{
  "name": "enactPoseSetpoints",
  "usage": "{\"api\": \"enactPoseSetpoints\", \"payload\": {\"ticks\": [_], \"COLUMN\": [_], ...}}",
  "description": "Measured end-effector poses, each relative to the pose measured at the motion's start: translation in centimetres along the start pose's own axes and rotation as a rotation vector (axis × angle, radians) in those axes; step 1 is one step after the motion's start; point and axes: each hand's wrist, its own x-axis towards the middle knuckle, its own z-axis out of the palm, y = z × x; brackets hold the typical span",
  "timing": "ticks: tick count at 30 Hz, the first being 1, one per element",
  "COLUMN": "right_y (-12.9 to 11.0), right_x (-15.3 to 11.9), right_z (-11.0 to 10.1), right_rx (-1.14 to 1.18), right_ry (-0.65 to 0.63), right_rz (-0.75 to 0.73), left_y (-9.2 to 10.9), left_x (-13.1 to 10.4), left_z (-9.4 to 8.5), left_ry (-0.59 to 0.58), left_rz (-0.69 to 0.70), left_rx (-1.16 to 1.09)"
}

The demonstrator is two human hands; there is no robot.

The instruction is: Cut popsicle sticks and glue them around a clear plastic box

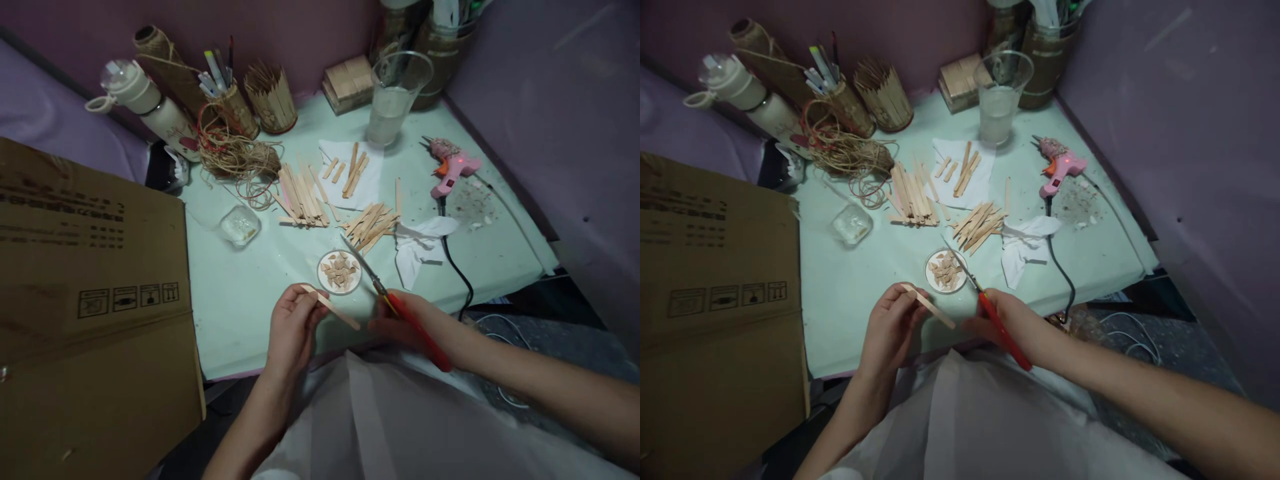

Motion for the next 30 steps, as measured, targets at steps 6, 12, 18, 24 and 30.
{"api": "enactPoseSetpoints", "payload": {"ticks": [6, 12, 18, 24, 30], "right_y": [-0.9, -2.2, -2.6, -3.3, -0.9], "right_x": [1.5, 2.1, 2.1, 2.1, 1.6], "right_z": [0.6, -0.3, -0.2, -0.1, -1.2], "right_rx": [0.264, 0.039, -0.047, -0.07, -0.114], "right_ry": [0.146, 0.259, 0.032, 0.05, 0.112], "right_rz": [-0.105, -0.124, -0.125, -0.073, -0.131], "left_y": [-0.4, -0.6, 0.7, 0.4, 0.2], "left_x": [-0.1, -0.9, -0.2, 0.2, 0.7], "left_z": [0.3, -0.8, -2.5, -1.0, -0.8], "left_ry": [0.066, -0.004, -0.322, -0.541, -0.256], "left_rz": [0.006, -0.008, -0.026, 0.021, -0.034], "left_rx": [-0.083, -0.019, 0.404, 0.694, 0.359]}}
